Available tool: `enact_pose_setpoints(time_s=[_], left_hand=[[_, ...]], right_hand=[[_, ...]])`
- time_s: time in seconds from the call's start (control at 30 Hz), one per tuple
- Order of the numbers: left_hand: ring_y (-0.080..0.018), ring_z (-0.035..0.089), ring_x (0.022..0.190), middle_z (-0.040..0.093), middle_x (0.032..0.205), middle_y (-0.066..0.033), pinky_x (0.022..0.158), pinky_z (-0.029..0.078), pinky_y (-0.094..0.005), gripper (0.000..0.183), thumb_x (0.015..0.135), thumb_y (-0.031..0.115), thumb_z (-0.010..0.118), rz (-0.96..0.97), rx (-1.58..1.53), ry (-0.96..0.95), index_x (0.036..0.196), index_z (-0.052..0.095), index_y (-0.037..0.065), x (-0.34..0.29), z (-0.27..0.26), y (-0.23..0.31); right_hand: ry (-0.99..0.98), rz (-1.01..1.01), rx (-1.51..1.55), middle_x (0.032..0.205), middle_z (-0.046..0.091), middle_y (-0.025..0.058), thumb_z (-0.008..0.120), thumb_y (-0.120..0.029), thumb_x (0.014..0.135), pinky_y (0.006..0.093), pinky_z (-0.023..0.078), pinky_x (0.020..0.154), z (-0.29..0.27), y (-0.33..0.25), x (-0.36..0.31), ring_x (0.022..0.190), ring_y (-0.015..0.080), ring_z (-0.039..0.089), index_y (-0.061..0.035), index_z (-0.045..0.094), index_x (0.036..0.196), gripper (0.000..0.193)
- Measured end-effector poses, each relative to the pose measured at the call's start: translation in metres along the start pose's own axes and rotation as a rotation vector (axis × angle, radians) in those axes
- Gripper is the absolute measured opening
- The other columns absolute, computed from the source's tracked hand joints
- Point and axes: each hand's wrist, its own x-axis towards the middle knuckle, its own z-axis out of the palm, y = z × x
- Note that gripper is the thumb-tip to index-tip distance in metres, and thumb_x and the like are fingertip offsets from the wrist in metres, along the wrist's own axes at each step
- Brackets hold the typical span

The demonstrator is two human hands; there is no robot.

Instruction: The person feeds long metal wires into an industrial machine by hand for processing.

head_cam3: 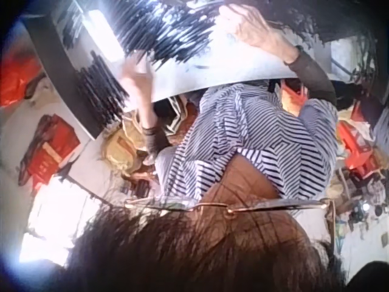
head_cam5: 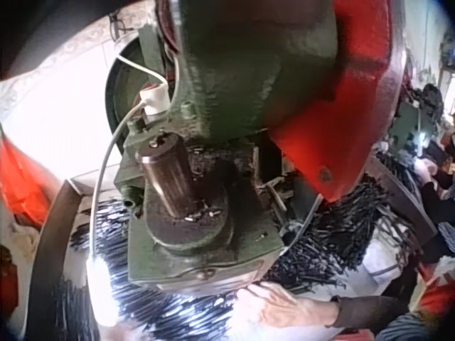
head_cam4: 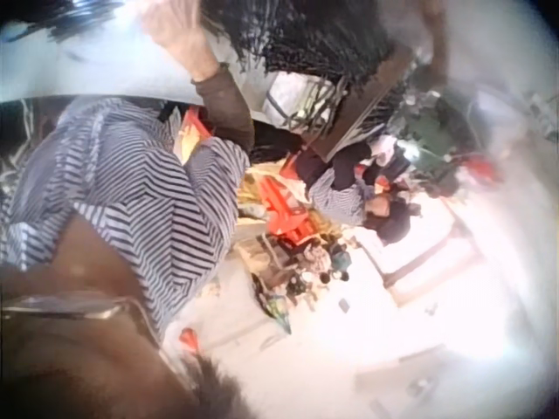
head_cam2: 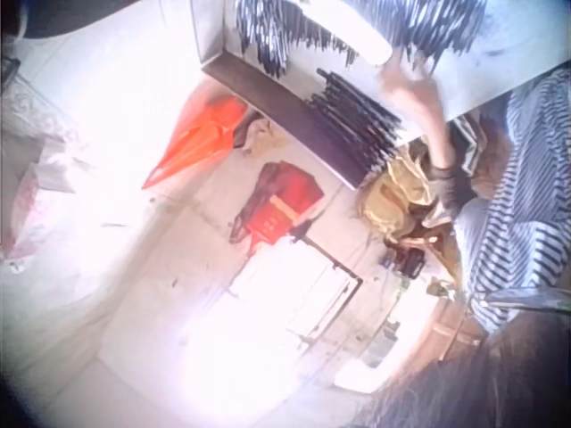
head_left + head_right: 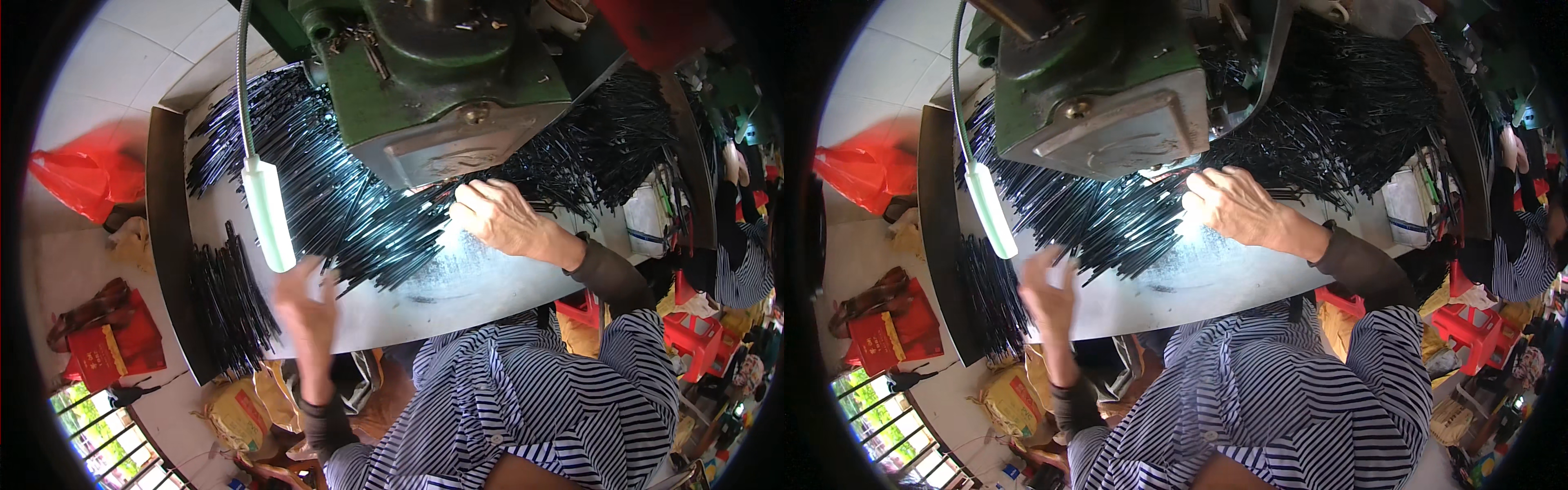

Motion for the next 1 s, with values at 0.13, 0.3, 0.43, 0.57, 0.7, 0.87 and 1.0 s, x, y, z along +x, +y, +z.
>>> enact_pose_setpoints(time_s=[0.13,0.3,0.43,0.57,0.7,0.87,1.0], left_hand=[[-0.0243,0.055,0.070,0.061,0.076,-0.0065,0.066,0.042,-0.0352,0.019,0.069,-0.004,0.072,0.082,-0.252,-0.121,0.081,0.060,0.005,-0.015,0.048,0.068],[-0.0234,0.048,0.075,0.051,0.075,-0.0039,0.070,0.035,-0.0369,0.015,0.071,0.004,0.070,0.135,-0.078,-0.173,0.083,0.061,0.007,-0.019,0.063,0.078],[-0.0233,0.048,0.074,0.050,0.075,-0.0039,0.070,0.034,-0.0370,0.015,0.073,0.003,0.069,0.193,-0.107,-0.157,0.083,0.060,0.007,-0.024,0.063,0.077],[-0.0235,0.049,0.073,0.052,0.075,-0.0043,0.069,0.035,-0.0367,0.014,0.075,0.002,0.068,0.173,-0.213,-0.032,0.084,0.059,0.007,-0.013,0.066,0.075],[-0.0242,0.049,0.071,0.054,0.073,-0.0049,0.069,0.036,-0.0356,0.011,0.076,0.002,0.068,0.045,-0.023,0.040,0.083,0.060,0.006,0.009,0.066,0.066],[-0.0231,0.049,0.072,0.053,0.074,-0.0041,0.070,0.036,-0.0357,0.013,0.073,0.005,0.071,0.049,0.007,0.008,0.083,0.063,0.007,0.012,0.065,0.061],[-0.0231,0.049,0.073,0.054,0.075,-0.0040,0.071,0.036,-0.0358,0.015,0.073,0.006,0.072,0.026,-0.007,-0.019,0.084,0.062,0.006,0.009,0.059,0.058]], right_hand=[[-0.035,-0.033,-0.037,0.080,0.051,0.0058,0.061,-0.010,0.073,0.0323,0.049,0.060,-0.001,0.002,-0.010,0.071,0.0194,0.058,-0.0056,0.055,0.078,0.009],[0.215,0.180,0.308,0.083,0.057,0.0080,0.065,-0.003,0.073,0.0307,0.051,0.057,0.001,-0.009,-0.019,0.068,0.0226,0.060,-0.0040,0.056,0.082,0.013],[0.266,0.355,0.566,0.082,0.059,0.0093,0.061,0.003,0.077,0.0331,0.050,0.055,0.003,-0.022,-0.022,0.065,0.0239,0.061,-0.0022,0.058,0.090,0.014],[0.237,0.425,0.574,0.084,0.061,0.0118,0.060,0.005,0.079,0.0329,0.051,0.055,0.005,-0.026,-0.022,0.065,0.0251,0.062,-0.0007,0.059,0.092,0.015],[0.274,0.329,0.510,0.081,0.059,0.0117,0.062,0.000,0.080,0.0323,0.050,0.054,0.012,-0.026,-0.010,0.065,0.0253,0.061,-0.0004,0.060,0.092,0.012],[0.061,0.284,0.311,0.072,0.054,0.0096,0.061,-0.007,0.076,0.0349,0.050,0.051,0.019,-0.027,0.012,0.060,0.0268,0.061,-0.0033,0.055,0.076,0.007],[-0.021,0.245,0.258,0.075,0.055,0.0108,0.060,-0.004,0.073,0.0366,0.050,0.050,0.019,-0.025,0.016,0.059,0.0276,0.061,-0.0035,0.054,0.076,0.007]])
